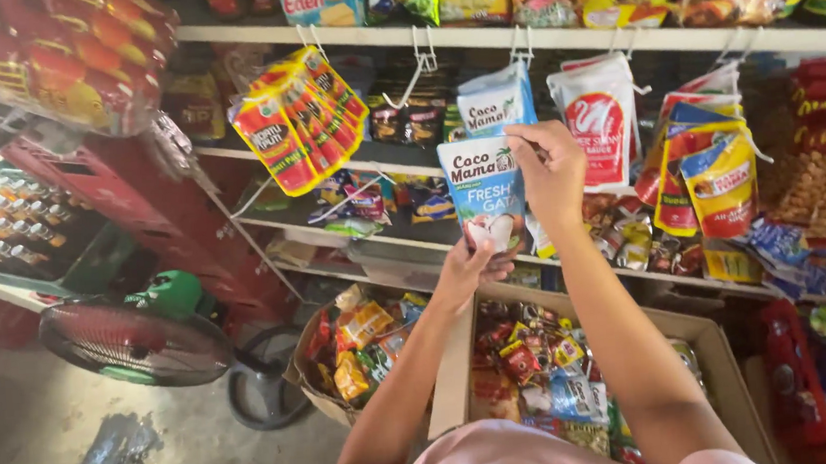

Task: Hanging various condiment and drink sachets onto display hooks on a store shelf.

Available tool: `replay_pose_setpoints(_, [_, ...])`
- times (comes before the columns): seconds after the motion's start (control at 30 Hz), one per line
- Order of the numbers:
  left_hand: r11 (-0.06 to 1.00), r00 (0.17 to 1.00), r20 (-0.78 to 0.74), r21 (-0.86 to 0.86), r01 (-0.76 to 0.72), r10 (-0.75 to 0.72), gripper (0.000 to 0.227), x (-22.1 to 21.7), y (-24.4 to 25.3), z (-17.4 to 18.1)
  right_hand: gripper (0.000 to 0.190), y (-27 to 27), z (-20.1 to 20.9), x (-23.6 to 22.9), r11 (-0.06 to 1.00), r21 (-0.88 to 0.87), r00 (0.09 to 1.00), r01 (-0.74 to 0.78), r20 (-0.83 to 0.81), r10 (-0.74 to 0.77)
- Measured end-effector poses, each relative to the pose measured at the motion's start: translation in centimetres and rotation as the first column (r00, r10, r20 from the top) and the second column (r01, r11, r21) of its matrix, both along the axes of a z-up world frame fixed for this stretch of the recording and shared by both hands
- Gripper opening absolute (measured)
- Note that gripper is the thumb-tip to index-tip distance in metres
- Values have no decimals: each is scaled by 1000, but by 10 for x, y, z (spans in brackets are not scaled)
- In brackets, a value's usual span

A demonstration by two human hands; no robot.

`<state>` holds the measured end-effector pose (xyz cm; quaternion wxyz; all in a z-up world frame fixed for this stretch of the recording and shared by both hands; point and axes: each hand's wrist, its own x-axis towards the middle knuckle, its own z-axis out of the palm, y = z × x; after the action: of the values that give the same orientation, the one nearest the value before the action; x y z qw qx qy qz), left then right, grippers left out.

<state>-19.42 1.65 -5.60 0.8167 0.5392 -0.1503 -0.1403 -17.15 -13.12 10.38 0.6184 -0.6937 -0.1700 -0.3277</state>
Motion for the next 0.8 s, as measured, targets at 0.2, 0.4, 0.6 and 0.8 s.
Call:
replay_pose_setpoints(0.2, [994,995,-67,-83,71,-76,77,4,3,3,15,2,0,10,993,-50,978,108,186,-97])
replay_pose_setpoints(0.4, [991,990,-85,-88,105,-113,69,3,5,0,15,1,-4,9,994,105,996,-24,-83,33])
replay_pose_setpoints(0.6, [993,991,-94,-67,93,-99,64,15,0,-17,19,15,-10,0,908,-175,884,382,358,-303])
replay_pose_setpoints(0.8, [994,988,-141,-94,54,-67,61,16,-5,-14,17,16,-18,18,878,-157,821,453,458,-341])
